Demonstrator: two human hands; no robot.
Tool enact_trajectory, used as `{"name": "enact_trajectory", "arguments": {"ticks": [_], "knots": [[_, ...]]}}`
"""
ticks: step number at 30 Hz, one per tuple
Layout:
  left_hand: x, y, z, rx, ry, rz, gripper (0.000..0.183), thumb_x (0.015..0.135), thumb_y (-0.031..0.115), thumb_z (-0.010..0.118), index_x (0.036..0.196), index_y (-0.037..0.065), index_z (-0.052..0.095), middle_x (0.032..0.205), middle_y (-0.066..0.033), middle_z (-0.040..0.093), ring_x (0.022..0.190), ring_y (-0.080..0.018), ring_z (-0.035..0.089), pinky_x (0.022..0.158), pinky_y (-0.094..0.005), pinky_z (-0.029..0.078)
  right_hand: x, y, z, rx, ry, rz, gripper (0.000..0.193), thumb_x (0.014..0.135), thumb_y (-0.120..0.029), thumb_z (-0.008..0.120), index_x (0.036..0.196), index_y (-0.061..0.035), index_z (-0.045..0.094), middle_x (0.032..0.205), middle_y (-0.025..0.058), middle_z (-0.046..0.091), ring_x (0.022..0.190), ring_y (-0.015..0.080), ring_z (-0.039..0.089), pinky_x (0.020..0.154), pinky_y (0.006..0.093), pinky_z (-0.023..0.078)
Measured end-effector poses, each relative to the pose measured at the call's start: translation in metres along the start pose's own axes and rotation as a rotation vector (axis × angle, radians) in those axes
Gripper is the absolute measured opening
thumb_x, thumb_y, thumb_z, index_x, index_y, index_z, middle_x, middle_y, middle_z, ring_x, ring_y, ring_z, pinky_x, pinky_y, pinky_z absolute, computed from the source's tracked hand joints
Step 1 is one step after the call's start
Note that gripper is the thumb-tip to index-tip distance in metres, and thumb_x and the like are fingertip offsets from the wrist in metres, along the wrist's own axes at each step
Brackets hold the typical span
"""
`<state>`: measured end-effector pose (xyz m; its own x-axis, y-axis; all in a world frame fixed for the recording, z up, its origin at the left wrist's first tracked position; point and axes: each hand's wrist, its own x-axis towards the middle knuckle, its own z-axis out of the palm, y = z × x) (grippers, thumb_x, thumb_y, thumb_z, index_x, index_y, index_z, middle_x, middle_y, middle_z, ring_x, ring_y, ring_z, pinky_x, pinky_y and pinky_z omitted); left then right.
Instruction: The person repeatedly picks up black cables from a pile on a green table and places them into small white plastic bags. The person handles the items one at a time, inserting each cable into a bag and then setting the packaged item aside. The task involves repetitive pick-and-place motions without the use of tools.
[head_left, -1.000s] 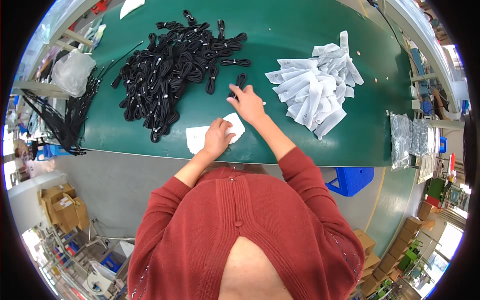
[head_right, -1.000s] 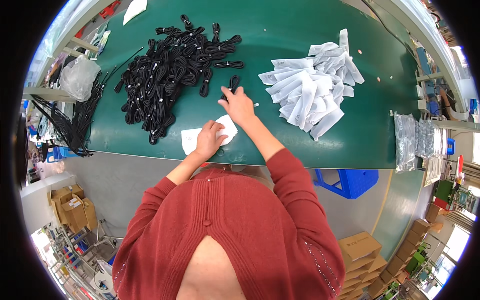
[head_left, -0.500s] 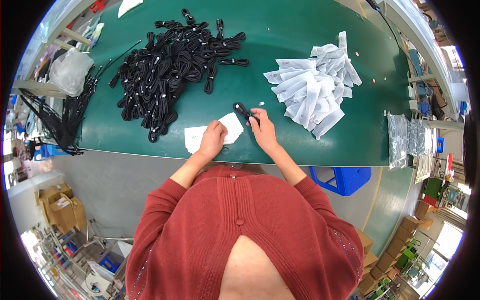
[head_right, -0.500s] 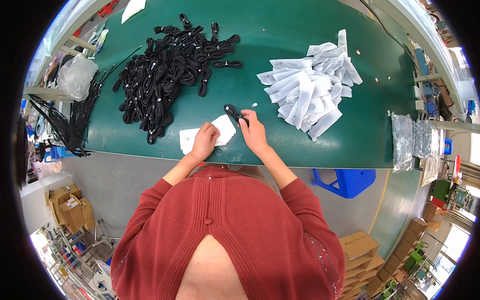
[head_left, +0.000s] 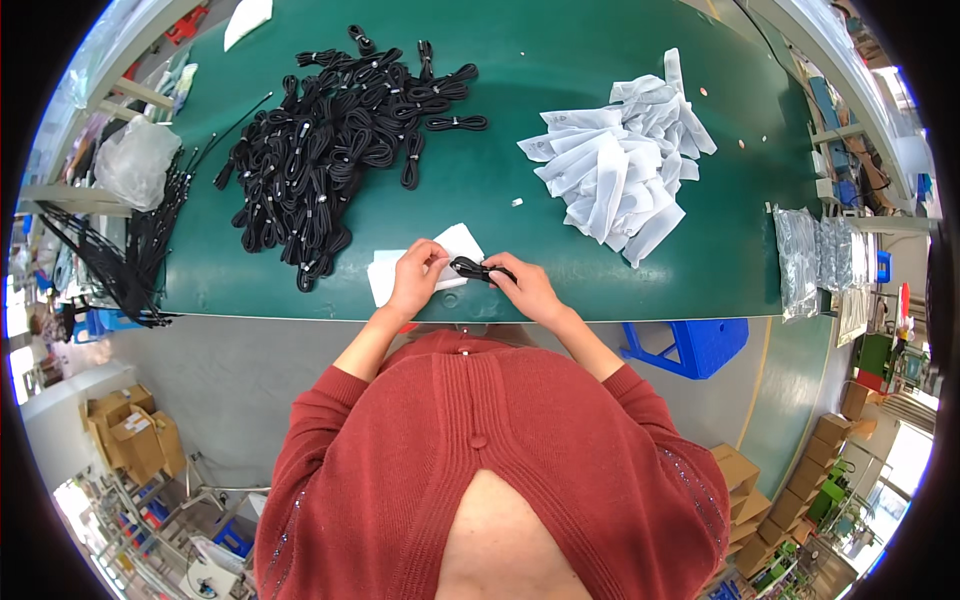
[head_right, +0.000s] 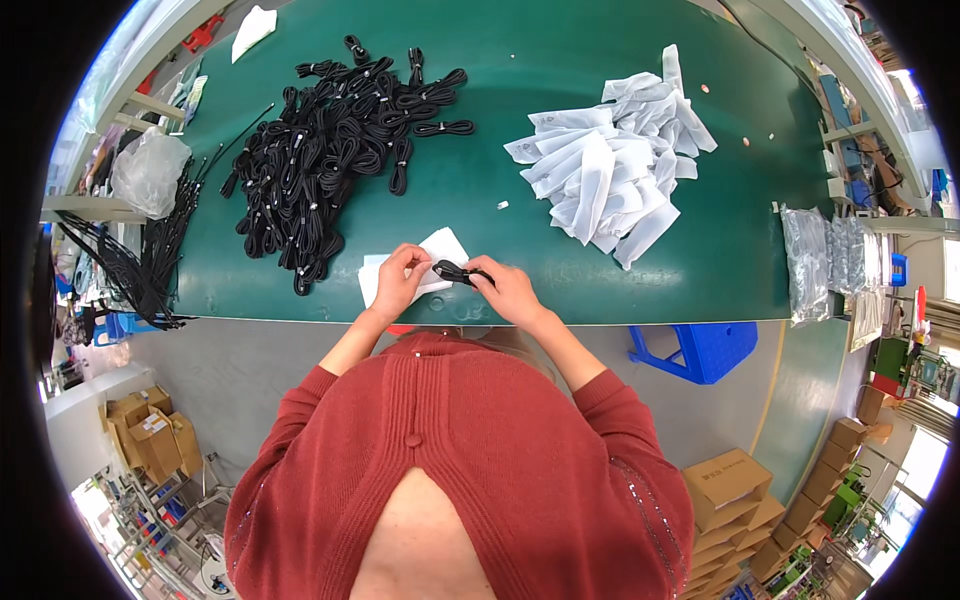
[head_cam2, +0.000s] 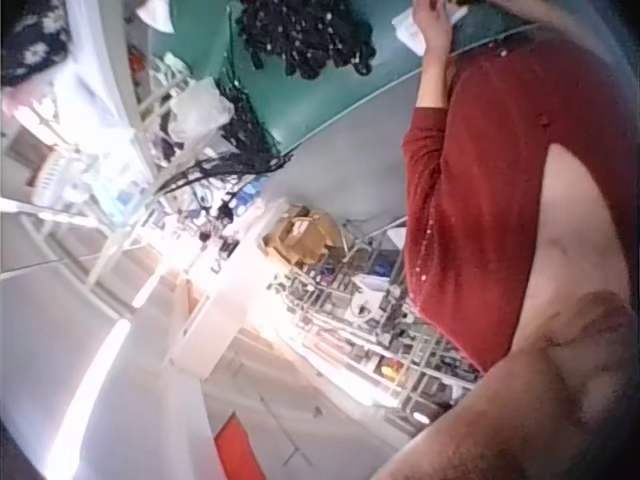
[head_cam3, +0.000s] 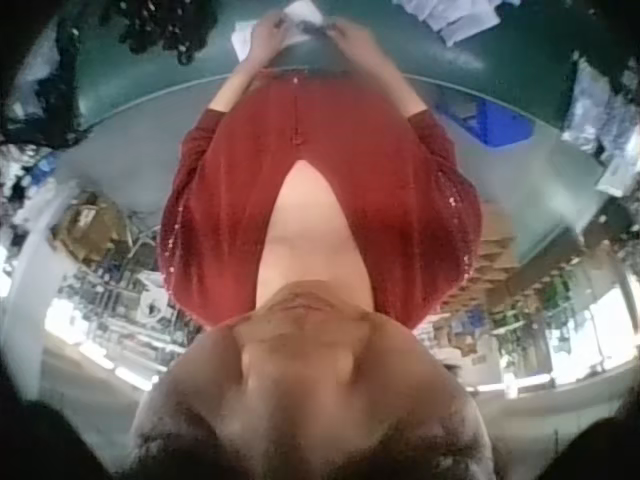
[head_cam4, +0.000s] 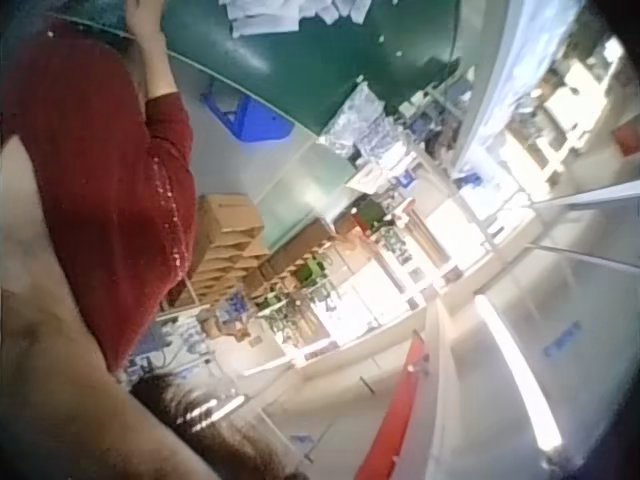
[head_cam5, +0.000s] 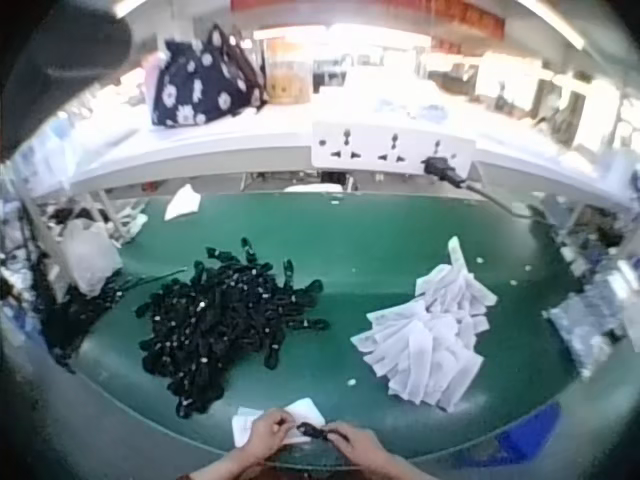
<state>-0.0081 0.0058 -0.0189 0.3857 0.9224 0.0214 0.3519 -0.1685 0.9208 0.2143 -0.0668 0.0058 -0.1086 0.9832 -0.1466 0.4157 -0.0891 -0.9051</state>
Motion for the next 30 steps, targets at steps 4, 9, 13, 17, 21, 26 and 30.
{"name": "enact_trajectory", "arguments": {"ticks": [4,9,13,17,21,26,30], "knots": [[-0.003,0.016,-0.006,0.032,-0.099,0.055,0.010,0.082,-0.004,0.066,0.088,0.000,0.060,0.091,-0.0098,0.061,0.082,-0.0239,0.060,0.073,-0.0326,0.049,0.006,0.001,-0.001,0.408,-0.138,0.397,0.023,0.095,-0.018,0.059,0.115,-0.0085,0.063,0.086,0.0052,0.068,0.061,0.0148,0.053,0.063,0.0276,0.047],[-0.004,0.028,-0.006,0.162,-0.129,0.214,0.013,0.078,-0.002,0.068,0.086,0.003,0.059,0.093,-0.0106,0.061,0.091,-0.0319,0.057,0.082,-0.0392,0.046,-0.001,0.006,0.017,0.074,0.039,-0.073,0.028,0.092,-0.019,0.064,0.118,-0.0082,0.065,0.091,0.0046,0.062,0.073,0.0105,0.055,0.064,0.0253,0.046],[0.001,0.037,-0.003,0.163,-0.133,0.263,0.012,0.079,-0.002,0.067,0.088,0.002,0.059,0.094,-0.0111,0.061,0.092,-0.0312,0.058,0.084,-0.0378,0.046,0.001,-0.001,0.029,0.433,0.146,-0.039,0.041,0.084,-0.007,0.071,0.124,-0.0068,0.059,0.103,0.0068,0.054,0.076,0.0131,0.055,0.067,0.0252,0.046],[0.008,0.049,-0.001,-0.225,-0.069,0.054,0.004,0.087,-0.001,0.062,0.090,0.001,0.060,0.100,-0.0087,0.061,0.095,-0.0213,0.059,0.086,-0.0333,0.047,0.006,-0.022,0.025,0.360,0.269,-0.164,0.040,0.081,-0.002,0.072,0.118,-0.0051,0.057,0.111,0.0089,0.050,0.077,0.0139,0.056,0.067,0.0255,0.047],[0.024,0.070,0.003,-0.501,-0.133,-0.110,0.005,0.094,0.005,0.059,0.092,0.001,0.061,0.111,-0.0065,0.058,0.103,-0.0133,0.055,0.093,-0.0303,0.044,0.015,-0.033,0.019,0.138,0.328,-0.299,0.025,0.083,0.001,0.068,0.106,-0.0027,0.058,0.112,0.0108,0.051,0.076,0.0151,0.056,0.064,0.0255,0.046],[0.041,0.072,0.013,-0.594,-0.092,-0.057,0.011,0.096,0.008,0.058,0.104,0.001,0.060,0.119,-0.0083,0.060,0.110,-0.0155,0.055,0.100,-0.0302,0.040,0.028,-0.033,-0.031,-0.056,0.536,-0.266,0.009,0.088,-0.005,0.063,0.095,-0.0023,0.060,0.101,0.0124,0.055,0.073,0.0230,0.056,0.062,0.0308,0.047],[0.036,0.057,0.016,-0.419,-0.130,-0.108,0.020,0.097,0.008,0.058,0.115,-0.001,0.058,0.116,-0.0089,0.062,0.111,-0.0158,0.056,0.100,-0.0298,0.041,0.037,-0.013,-0.095,-0.552,0.790,-0.098,0.027,0.084,-0.017,0.069,0.108,-0.0076,0.064,0.115,0.0143,0.054,0.097,0.0317,0.055,0.079,0.0454,0.045]]}}
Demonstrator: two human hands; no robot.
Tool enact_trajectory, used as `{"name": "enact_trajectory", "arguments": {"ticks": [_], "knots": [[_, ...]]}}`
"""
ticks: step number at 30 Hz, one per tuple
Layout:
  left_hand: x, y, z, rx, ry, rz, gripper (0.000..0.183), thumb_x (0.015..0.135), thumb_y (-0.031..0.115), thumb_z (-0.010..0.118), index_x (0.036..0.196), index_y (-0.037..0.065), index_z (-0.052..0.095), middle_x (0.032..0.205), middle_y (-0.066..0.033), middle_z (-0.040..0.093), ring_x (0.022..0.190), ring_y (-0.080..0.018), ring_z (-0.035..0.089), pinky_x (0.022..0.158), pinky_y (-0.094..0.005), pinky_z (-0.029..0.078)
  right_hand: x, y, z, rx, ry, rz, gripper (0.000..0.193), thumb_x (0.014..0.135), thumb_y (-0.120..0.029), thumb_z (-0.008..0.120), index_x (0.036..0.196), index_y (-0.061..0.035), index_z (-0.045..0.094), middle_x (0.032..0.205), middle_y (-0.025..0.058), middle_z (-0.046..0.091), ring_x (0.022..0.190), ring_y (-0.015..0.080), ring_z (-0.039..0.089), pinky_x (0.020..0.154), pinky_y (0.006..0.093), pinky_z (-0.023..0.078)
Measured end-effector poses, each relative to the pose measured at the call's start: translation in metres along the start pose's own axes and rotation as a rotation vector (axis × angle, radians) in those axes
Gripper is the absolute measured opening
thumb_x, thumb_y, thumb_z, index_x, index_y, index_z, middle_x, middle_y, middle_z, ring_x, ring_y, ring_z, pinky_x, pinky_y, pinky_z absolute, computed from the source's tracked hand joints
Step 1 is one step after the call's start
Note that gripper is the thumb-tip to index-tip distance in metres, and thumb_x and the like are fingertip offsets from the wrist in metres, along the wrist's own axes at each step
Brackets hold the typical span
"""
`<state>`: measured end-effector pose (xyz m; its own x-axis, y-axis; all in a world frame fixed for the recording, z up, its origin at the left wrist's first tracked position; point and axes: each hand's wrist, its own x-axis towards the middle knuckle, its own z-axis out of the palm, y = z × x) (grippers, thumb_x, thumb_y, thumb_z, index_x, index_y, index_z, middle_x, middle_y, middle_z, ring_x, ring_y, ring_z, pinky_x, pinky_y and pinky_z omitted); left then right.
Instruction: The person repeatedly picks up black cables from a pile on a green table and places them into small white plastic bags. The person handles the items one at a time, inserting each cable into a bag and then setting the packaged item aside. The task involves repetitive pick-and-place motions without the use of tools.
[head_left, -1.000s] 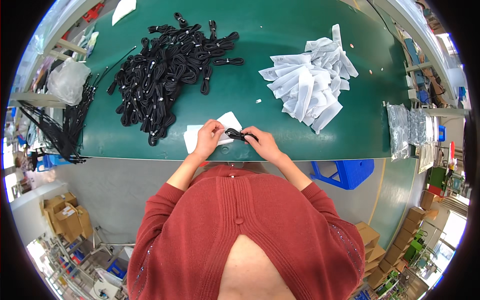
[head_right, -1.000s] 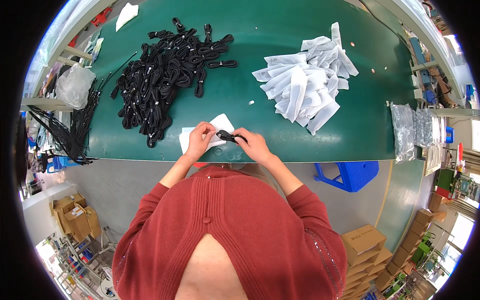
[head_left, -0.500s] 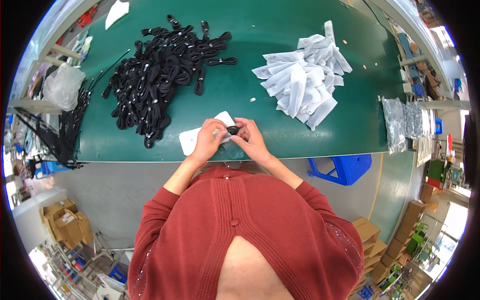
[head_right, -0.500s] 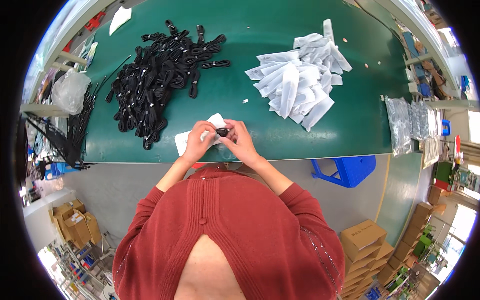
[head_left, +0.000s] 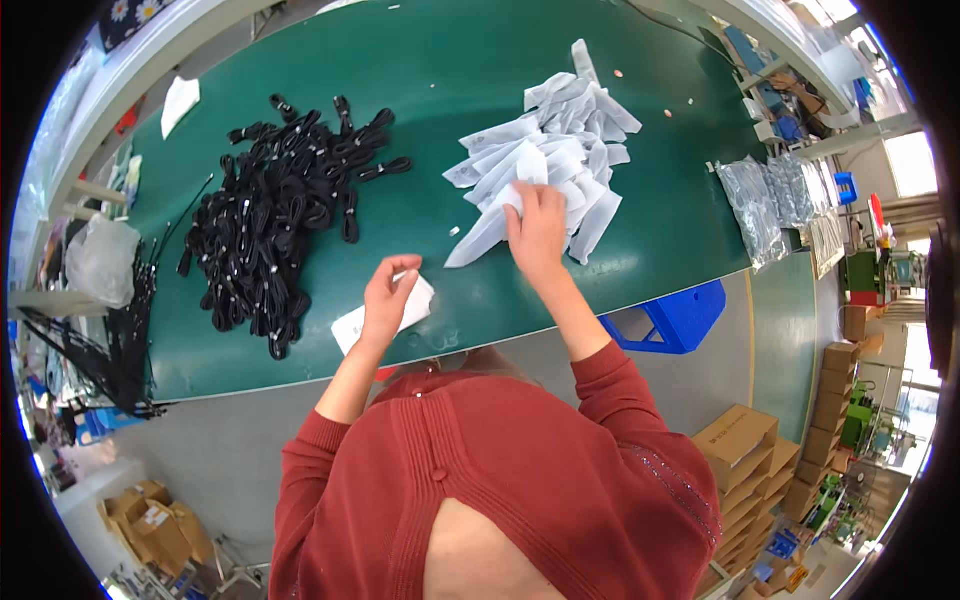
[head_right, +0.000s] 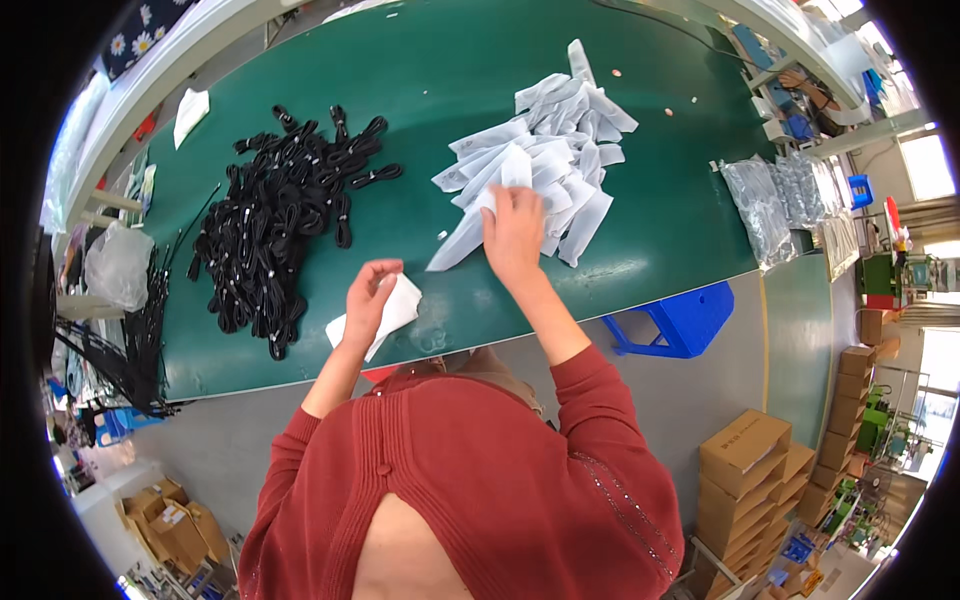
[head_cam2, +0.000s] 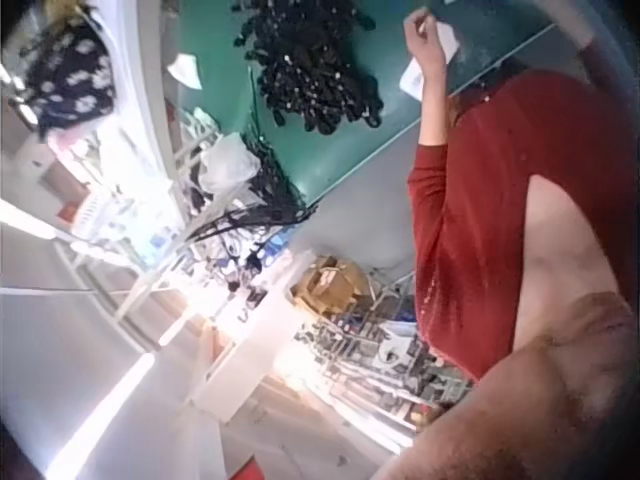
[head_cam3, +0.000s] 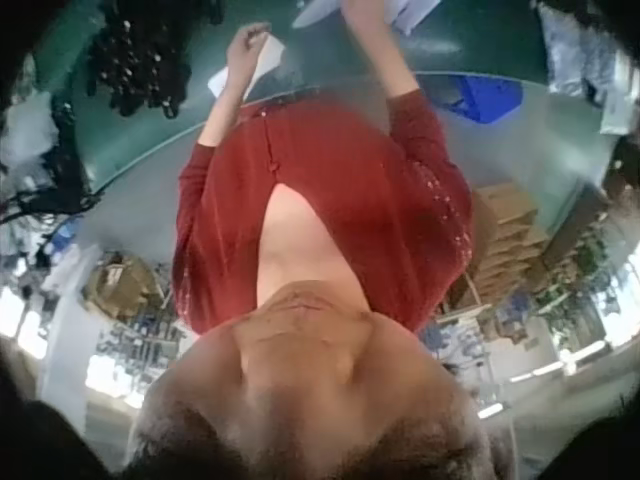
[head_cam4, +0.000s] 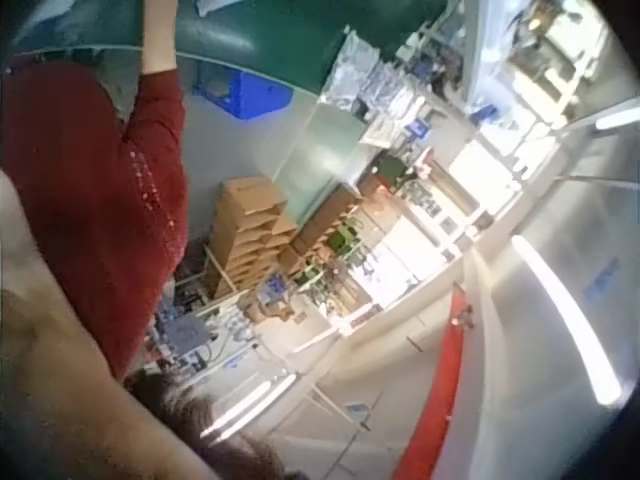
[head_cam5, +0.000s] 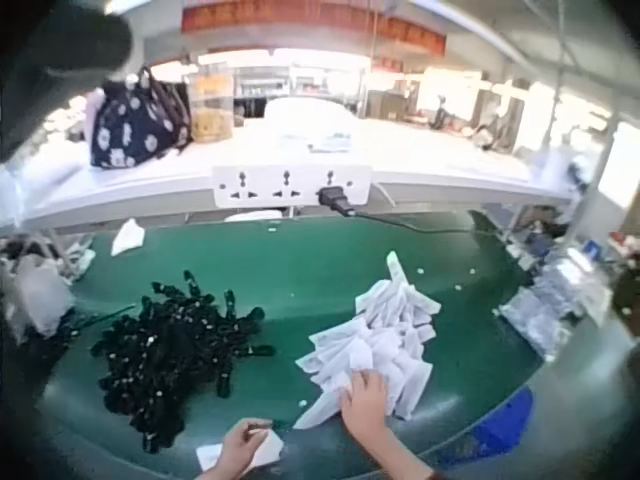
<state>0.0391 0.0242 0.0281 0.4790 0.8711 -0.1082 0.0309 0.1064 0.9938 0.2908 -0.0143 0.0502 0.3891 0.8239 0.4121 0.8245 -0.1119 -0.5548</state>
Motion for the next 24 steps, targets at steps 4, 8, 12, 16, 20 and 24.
{"name": "enact_trajectory", "arguments": {"ticks": [4,8,12,16,20,24], "knots": [[-0.012,-0.034,0.007,0.129,-0.050,-0.101,0.022,0.095,0.010,0.061,0.114,-0.002,0.059,0.111,-0.0075,0.064,0.102,-0.0150,0.061,0.091,-0.0294,0.048,0.009,0.010,0.004,-0.319,-0.076,-0.190,0.051,0.078,-0.030,0.074,0.125,-0.0163,0.060,0.138,0.0166,0.045,0.129,0.0428,0.037,0.102,0.0606,0.029],[-0.024,-0.043,0.018,0.262,-0.116,-0.092,0.021,0.094,0.010,0.061,0.113,0.000,0.061,0.112,-0.0079,0.065,0.102,-0.0154,0.062,0.090,-0.0307,0.050,-0.005,0.038,0.033,-0.397,-0.258,-0.347,0.054,0.080,-0.043,0.071,0.128,-0.0225,0.061,0.150,0.0192,0.036,0.141,0.0447,0.024,0.111,0.0654,0.017],[-0.033,-0.045,0.015,0.299,-0.085,-0.102,0.016,0.090,0.008,0.065,0.105,0.001,0.063,0.104,-0.0091,0.067,0.098,-0.0188,0.065,0.088,-0.0331,0.052,0.001,0.066,0.039,-0.433,-0.229,-0.327,0.050,0.083,-0.049,0.066,0.125,-0.0232,0.064,0.148,0.0211,0.039,0.140,0.0453,0.026,0.113,0.0655,0.014],[-0.040,-0.044,0.005,0.288,-0.048,-0.074,0.015,0.090,0.007,0.064,0.104,0.002,0.063,0.104,-0.0084,0.066,0.096,-0.0189,0.065,0.086,-0.0328,0.052,0.025,0.103,0.026,-0.519,-0.168,-0.272,0.048,0.082,-0.051,0.065,0.123,-0.0245,0.065,0.147,0.0216,0.041,0.139,0.0458,0.028,0.113,0.0656,0.013],[-0.048,-0.039,-0.005,0.350,0.023,-0.027,0.013,0.090,0.005,0.064,0.101,0.001,0.063,0.101,-0.0093,0.065,0.090,-0.0200,0.064,0.081,-0.0312,0.052,0.039,0.140,0.004,-0.603,-0.140,-0.241,0.046,0.083,-0.051,0.065,0.122,-0.0273,0.066,0.146,0.0179,0.043,0.139,0.0445,0.028,0.113,0.0663,0.014],[-0.055,-0.037,-0.017,0.418,0.148,0.005,0.010,0.087,0.002,0.065,0.097,0.000,0.064,0.094,-0.0101,0.064,0.081,-0.0200,0.063,0.073,-0.0303,0.051,0.053,0.169,-0.013,-0.677,-0.147,-0.191,0.044,0.086,-0.050,0.063,0.124,-0.0280,0.064,0.146,0.0162,0.043,0.140,0.0436,0.027,0.112,0.0664,0.015]]}}
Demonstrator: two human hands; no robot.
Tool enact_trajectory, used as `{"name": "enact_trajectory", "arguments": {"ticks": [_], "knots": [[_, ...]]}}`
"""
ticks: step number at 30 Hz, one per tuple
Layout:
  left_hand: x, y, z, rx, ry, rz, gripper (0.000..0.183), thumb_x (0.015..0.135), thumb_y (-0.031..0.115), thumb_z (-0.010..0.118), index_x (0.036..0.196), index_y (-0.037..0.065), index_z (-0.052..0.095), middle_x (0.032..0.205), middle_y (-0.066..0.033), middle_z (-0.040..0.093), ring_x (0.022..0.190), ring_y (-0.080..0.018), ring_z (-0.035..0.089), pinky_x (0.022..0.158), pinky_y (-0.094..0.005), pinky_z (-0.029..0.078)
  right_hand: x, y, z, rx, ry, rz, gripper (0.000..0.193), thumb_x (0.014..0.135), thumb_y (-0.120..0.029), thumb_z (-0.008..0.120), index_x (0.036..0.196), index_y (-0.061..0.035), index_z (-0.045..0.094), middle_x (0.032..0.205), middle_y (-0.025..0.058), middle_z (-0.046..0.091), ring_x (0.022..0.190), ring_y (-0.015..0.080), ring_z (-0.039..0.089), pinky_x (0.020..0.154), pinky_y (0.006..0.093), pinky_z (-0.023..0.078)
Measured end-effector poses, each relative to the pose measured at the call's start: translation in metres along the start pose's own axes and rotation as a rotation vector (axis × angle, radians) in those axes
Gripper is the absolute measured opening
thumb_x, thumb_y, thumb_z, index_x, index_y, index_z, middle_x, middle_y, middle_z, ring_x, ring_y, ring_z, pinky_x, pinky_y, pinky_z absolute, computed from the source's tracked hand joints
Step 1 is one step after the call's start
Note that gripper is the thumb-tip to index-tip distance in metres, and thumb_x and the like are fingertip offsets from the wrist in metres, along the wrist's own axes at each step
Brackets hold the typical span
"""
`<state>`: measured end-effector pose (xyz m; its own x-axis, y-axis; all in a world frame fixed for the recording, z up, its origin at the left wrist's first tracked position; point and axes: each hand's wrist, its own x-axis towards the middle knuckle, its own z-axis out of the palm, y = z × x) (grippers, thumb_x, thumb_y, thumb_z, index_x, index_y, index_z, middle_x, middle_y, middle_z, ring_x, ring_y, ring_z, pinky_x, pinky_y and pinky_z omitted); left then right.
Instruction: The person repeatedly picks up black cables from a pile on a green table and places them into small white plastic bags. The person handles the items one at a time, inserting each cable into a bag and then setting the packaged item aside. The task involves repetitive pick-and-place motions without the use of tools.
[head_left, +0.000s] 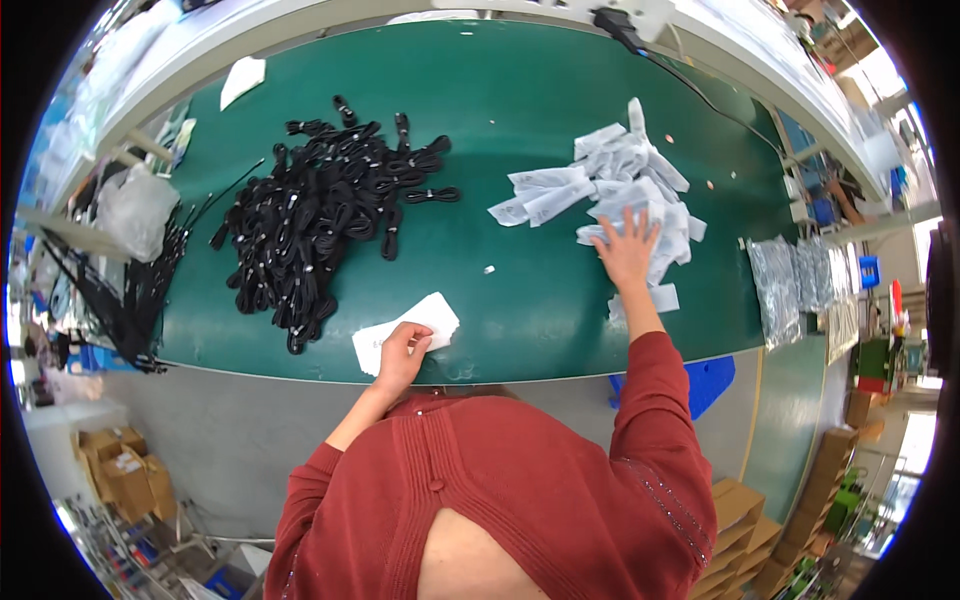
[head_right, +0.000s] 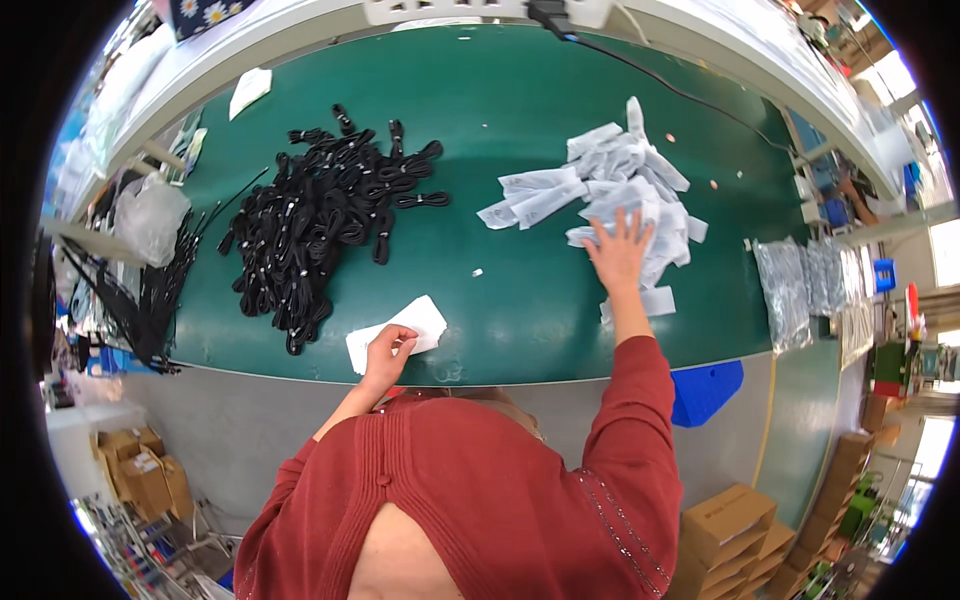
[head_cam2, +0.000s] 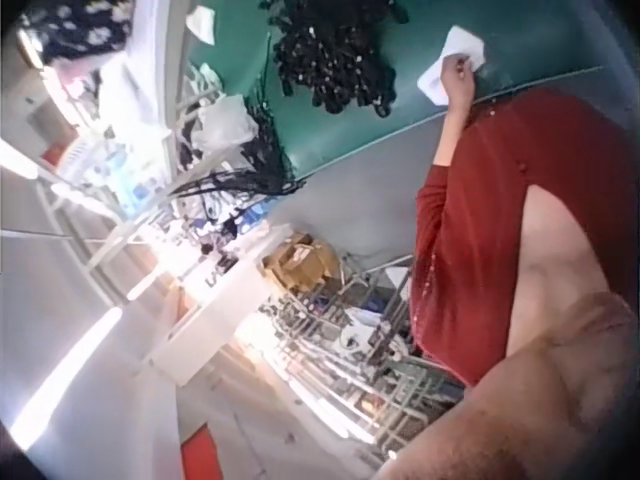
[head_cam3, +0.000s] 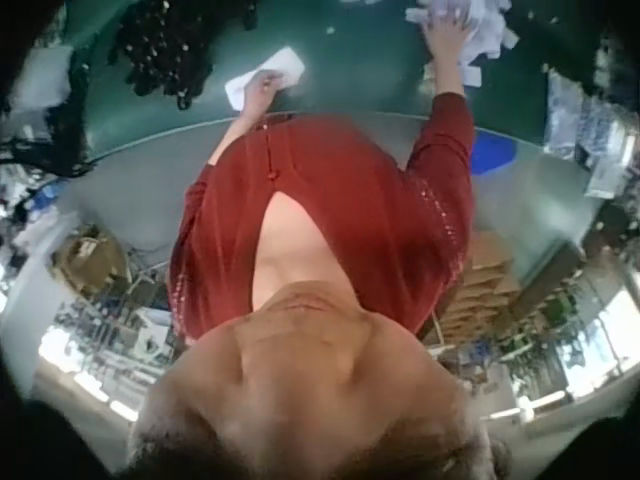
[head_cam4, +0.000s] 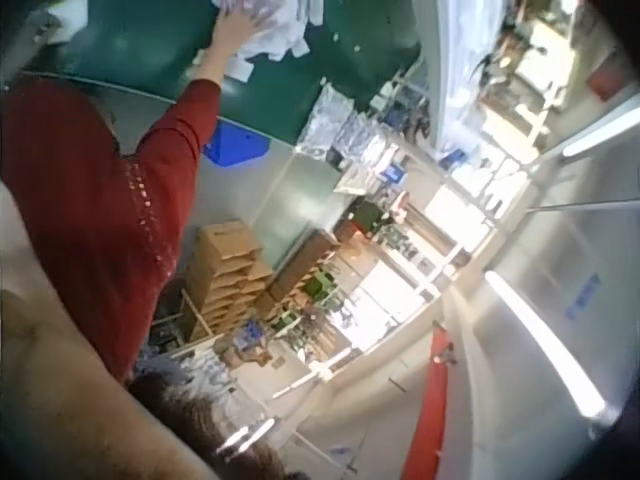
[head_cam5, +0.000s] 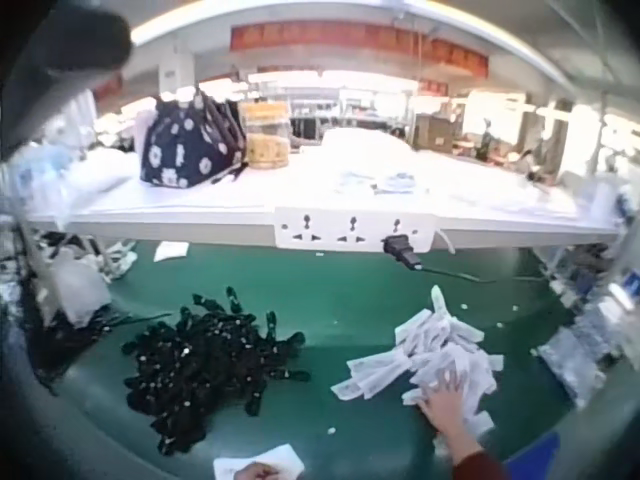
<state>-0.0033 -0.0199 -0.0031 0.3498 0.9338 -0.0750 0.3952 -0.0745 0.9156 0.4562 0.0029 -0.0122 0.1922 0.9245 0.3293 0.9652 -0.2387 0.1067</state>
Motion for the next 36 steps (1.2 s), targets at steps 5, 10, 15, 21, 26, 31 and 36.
{"name": "enact_trajectory", "arguments": {"ticks": [5,10,15,21,26,31,36], "knots": [[-0.007,-0.007,-0.012,0.078,0.144,0.024,0.009,0.085,0.001,0.066,0.094,0.001,0.064,0.087,-0.0068,0.063,0.073,-0.0149,0.059,0.066,-0.0280,0.049,0.016,-0.029,0.011,-0.122,0.042,0.230,0.046,0.091,-0.043,0.058,0.131,-0.0192,0.058,0.148,0.0219,0.038,0.140,0.0445,0.027,0.112,0.0659,0.015],[-0.018,-0.006,-0.016,0.134,0.170,-0.015,0.012,0.082,0.002,0.069,0.092,0.002,0.064,0.087,-0.0090,0.063,0.068,-0.0190,0.059,0.061,-0.0305,0.049,0.071,-0.181,-0.003,0.555,0.092,-0.191,0.045,0.080,-0.020,0.071,0.121,-0.0028,0.060,0.140,0.0200,0.046,0.130,0.0400,0.042,0.103,0.0504,0.039],[-0.013,-0.002,-0.014,0.192,0.125,-0.002,0.013,0.081,0.002,0.070,0.093,0.002,0.064,0.089,-0.0103,0.062,0.069,-0.0228,0.060,0.063,-0.0326,0.050,0.083,-0.281,0.022,0.536,0.030,-0.335,0.052,0.082,-0.022,0.071,0.131,-0.0141,0.054,0.132,0.0116,0.050,0.122,0.0379,0.045,0.097,0.0522,0.039],[0.001,-0.019,0.002,0.202,0.065,0.186,0.019,0.079,0.002,0.071,0.097,0.002,0.062,0.096,-0.0109,0.059,0.079,-0.0256,0.061,0.069,-0.0341,0.051,0.031,-0.293,0.029,0.526,-0.031,-0.370,0.034,0.081,-0.015,0.068,0.112,-0.0064,0.059,0.104,0.0125,0.057,0.100,0.0323,0.054,0.079,0.0445,0.045],[0.018,-0.006,0.009,0.367,0.047,0.303,0.023,0.078,0.005,0.071,0.099,0.004,0.061,0.099,-0.0119,0.057,0.089,-0.0322,0.059,0.076,-0.0389,0.051,-0.035,-0.263,0.012,1.043,-0.152,0.052,0.028,0.087,-0.010,0.060,0.113,-0.0004,0.058,0.096,0.0157,0.062,0.090,0.0300,0.062,0.077,0.0398,0.050],[0.025,-0.018,0.019,0.464,0.027,0.276,0.014,0.075,0.005,0.070,0.086,0.006,0.061,0.090,-0.0083,0.058,0.089,-0.0308,0.058,0.074,-0.0410,0.050,-0.078,-0.236,-0.024,1.448,-0.515,0.540,0.034,0.090,-0.015,0.065,0.119,0.0021,0.057,0.096,0.0123,0.067,0.087,0.0180,0.062,0.078,0.0332,0.050],[0.025,-0.020,0.017,0.289,0.062,0.168,0.009,0.079,0.004,0.069,0.084,0.004,0.062,0.084,-0.0088,0.058,0.077,-0.0264,0.060,0.067,-0.0366,0.049,-0.108,-0.222,-0.060,1.353,-0.238,0.192,0.033,0.089,-0.014,0.068,0.121,-0.0088,0.064,0.096,0.0086,0.065,0.083,0.0193,0.062,0.077,0.0306,0.050]]}}
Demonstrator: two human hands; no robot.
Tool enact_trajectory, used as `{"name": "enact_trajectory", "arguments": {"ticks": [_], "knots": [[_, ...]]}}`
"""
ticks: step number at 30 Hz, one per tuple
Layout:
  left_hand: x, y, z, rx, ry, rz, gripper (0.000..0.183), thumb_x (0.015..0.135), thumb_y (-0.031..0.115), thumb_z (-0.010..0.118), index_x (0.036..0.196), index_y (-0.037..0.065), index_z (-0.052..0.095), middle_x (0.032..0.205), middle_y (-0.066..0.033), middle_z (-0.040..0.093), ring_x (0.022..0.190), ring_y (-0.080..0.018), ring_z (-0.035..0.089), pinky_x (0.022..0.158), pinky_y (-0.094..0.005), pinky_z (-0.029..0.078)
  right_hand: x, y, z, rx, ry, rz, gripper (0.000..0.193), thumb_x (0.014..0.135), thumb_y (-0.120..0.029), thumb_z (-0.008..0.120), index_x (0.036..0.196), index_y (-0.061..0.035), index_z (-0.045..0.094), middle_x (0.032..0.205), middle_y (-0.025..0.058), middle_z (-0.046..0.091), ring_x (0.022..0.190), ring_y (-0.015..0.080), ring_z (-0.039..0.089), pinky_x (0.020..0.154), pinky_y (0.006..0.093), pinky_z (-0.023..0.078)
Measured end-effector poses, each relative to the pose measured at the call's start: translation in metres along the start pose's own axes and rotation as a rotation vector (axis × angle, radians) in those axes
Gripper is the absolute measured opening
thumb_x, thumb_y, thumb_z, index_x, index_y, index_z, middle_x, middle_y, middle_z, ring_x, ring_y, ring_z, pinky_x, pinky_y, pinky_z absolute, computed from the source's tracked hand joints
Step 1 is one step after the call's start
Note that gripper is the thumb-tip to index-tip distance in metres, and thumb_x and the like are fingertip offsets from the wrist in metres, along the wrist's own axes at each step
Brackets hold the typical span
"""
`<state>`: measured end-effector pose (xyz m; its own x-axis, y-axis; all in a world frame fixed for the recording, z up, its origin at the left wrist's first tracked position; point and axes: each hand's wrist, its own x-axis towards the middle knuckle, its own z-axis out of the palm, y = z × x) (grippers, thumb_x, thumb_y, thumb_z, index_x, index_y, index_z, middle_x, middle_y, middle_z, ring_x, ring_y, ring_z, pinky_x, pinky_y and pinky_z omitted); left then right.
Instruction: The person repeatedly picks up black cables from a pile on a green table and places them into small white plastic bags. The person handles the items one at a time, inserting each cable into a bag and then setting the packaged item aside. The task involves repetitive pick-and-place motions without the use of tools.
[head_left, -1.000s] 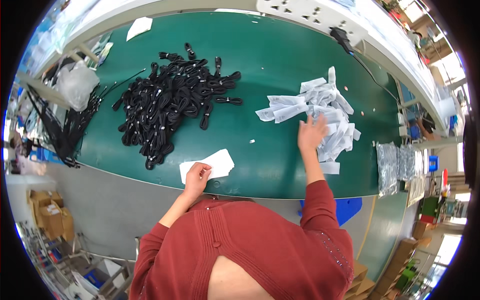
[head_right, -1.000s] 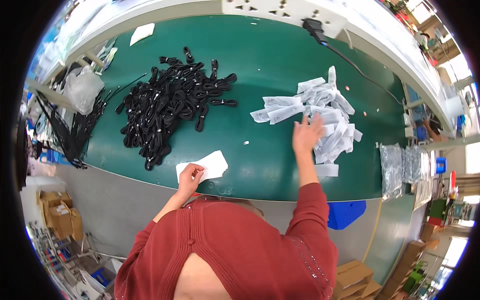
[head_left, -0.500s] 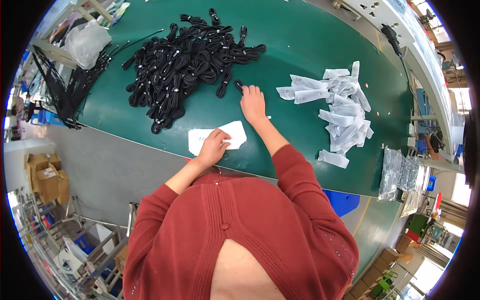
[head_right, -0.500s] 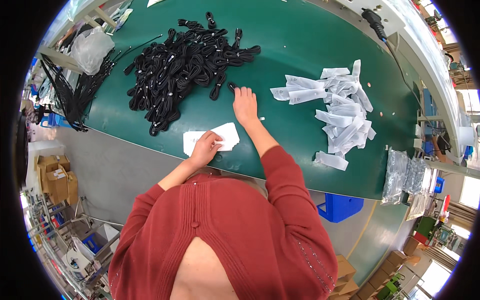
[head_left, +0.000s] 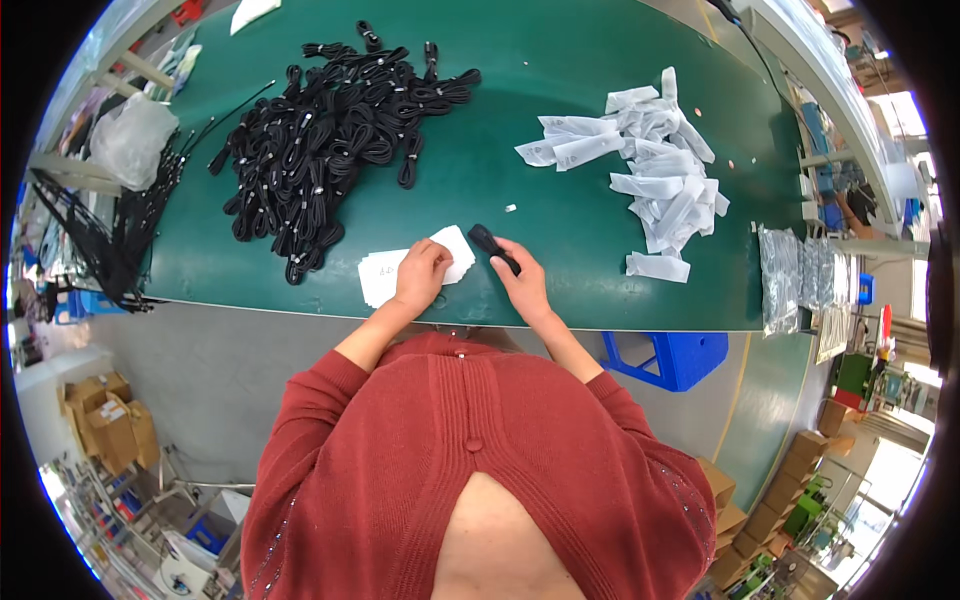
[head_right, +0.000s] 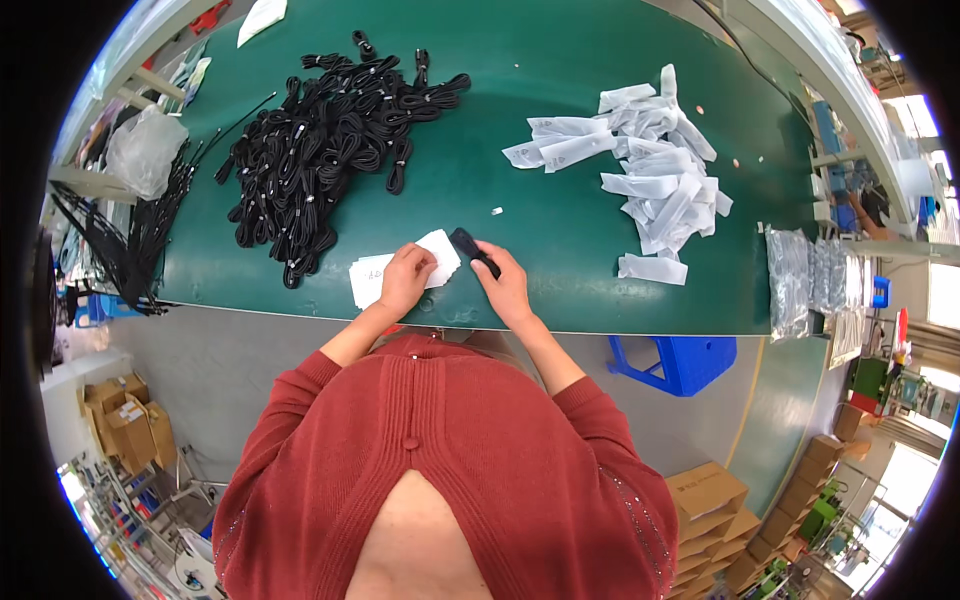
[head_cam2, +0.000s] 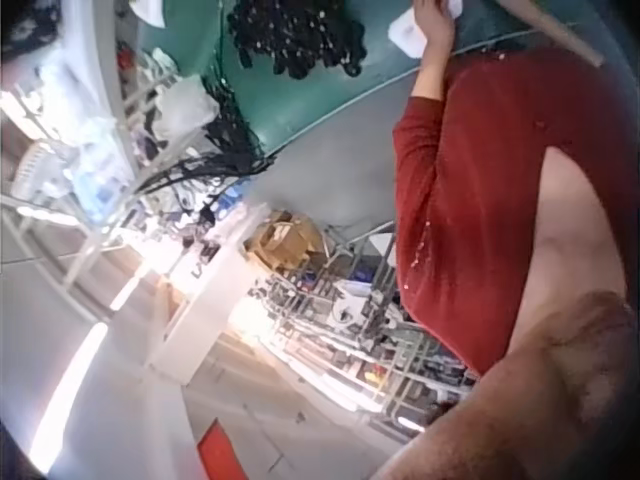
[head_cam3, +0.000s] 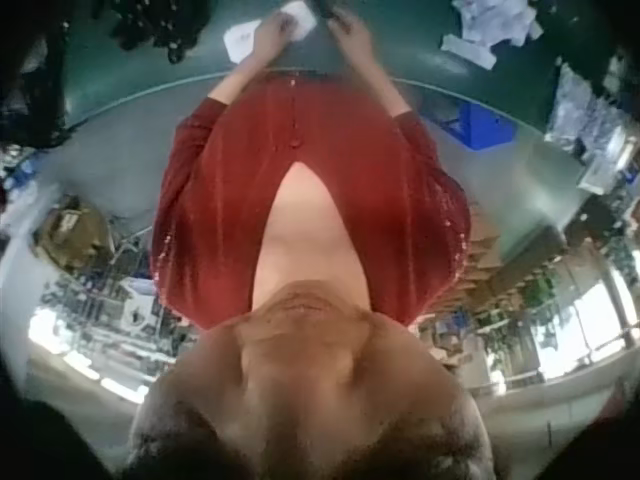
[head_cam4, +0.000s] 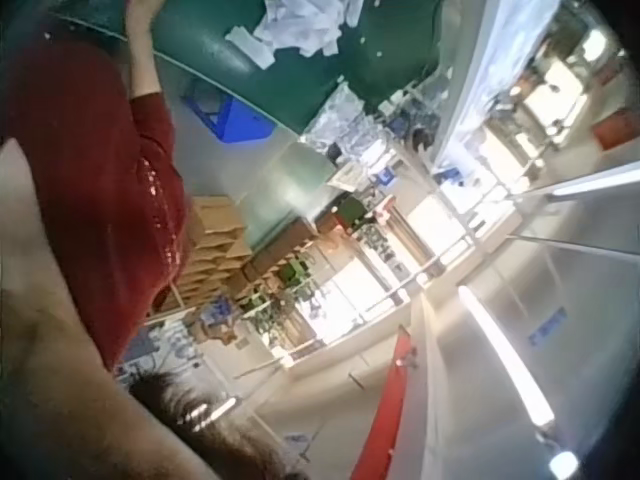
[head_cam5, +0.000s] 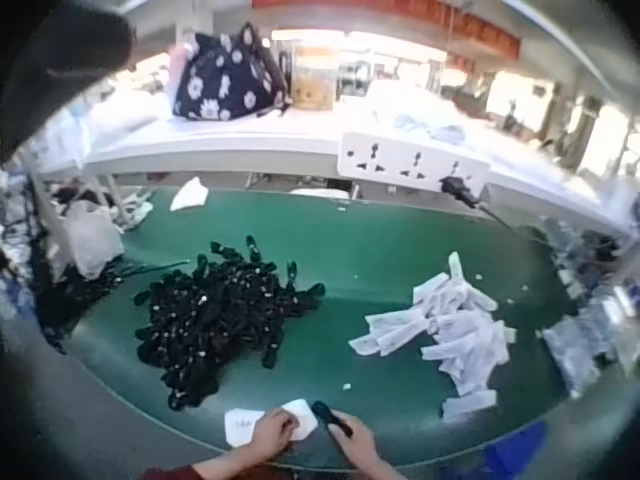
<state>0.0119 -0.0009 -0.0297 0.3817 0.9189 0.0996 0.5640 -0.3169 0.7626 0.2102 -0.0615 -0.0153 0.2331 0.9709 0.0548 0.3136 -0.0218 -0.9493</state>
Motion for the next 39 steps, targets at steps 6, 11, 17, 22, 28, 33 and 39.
{"name": "enact_trajectory", "arguments": {"ticks": [6,11,17,22,28,33,39], "knots": [[0.002,0.000,-0.005,-0.173,-0.030,-0.089,0.008,0.083,0.002,0.068,0.086,0.001,0.061,0.081,-0.0081,0.057,0.067,-0.0179,0.056,0.062,-0.0296,0.045,-0.015,-0.017,-0.008,-0.378,-0.150,-0.121,0.033,0.087,-0.022,0.069,0.120,-0.0172,0.066,0.085,0.0079,0.057,0.071,0.0269,0.060,0.065,0.0374,0.051],[0.000,-0.005,-0.005,-0.275,-0.017,-0.093,0.008,0.083,0.000,0.068,0.087,0.000,0.061,0.082,-0.0082,0.057,0.068,-0.0161,0.055,0.062,-0.0286,0.045,-0.014,-0.014,-0.010,-0.508,-0.219,-0.201,0.032,0.087,-0.022,0.069,0.118,-0.0188,0.067,0.084,0.0078,0.056,0.070,0.0266,0.060,0.063,0.0382,0.051],[-0.001,0.004,-0.013,-0.172,-0.049,0.108,0.010,0.081,-0.001,0.067,0.087,0.002,0.060,0.088,-0.0095,0.059,0.078,-0.0239,0.057,0.071,-0.0339,0.046,-0.009,-0.001,-0.006,-0.107,-0.327,0.058,0.024,0.091,-0.019,0.065,0.114,-0.0125,0.067,0.091,0.0061,0.064,0.071,0.0186,0.060,0.061,0.0306,0.048],[0.004,0.029,-0.023,-0.064,-0.075,0.287,0.013,0.078,0.000,0.068,0.085,0.005,0.058,0.092,-0.0094,0.060,0.089,-0.0323,0.055,0.084,-0.0414,0.043,-0.002,0.001,0.002,0.148,-0.361,0.333,0.027,0.092,-0.017,0.064,0.116,-0.0055,0.062,0.088,0.0059,0.063,0.082,0.0164,0.061,0.073,0.0292,0.050],[0.014,0.039,-0.022,-0.180,0.048,0.231,0.014,0.078,-0.001,0.068,0.086,0.004,0.058,0.094,-0.0094,0.061,0.091,-0.0301,0.054,0.078,-0.0379,0.045,0.001,-0.030,0.001,0.253,-0.122,0.066,0.030,0.088,-0.010,0.069,0.117,-0.0067,0.062,0.106,0.0070,0.056,0.082,0.0115,0.058,0.070,0.0241,0.048],[0.029,0.064,-0.024,-0.461,-0.002,0.079,0.008,0.085,0.000,0.065,0.089,0.003,0.059,0.095,-0.0084,0.061,0.087,-0.0211,0.055,0.074,-0.0306,0.045,0.023,-0.044,0.001,0.085,-0.054,-0.149,0.025,0.084,-0.007,0.071,0.109,-0.0088,0.068,0.112,0.0094,0.053,0.076,0.0134,0.056,0.065,0.0258,0.049],[0.043,0.062,-0.018,-0.697,-0.043,-0.014,0.008,0.096,0.008,0.058,0.093,0.001,0.057,0.104,-0.0034,0.055,0.091,-0.0096,0.053,0.083,-0.0248,0.044,0.038,-0.072,-0.017,-0.146,0.067,-0.353,0.035,0.079,-0.003,0.074,0.112,-0.0100,0.065,0.119,0.0099,0.052,0.074,0.0150,0.056,0.064,0.0275,0.050]]}}
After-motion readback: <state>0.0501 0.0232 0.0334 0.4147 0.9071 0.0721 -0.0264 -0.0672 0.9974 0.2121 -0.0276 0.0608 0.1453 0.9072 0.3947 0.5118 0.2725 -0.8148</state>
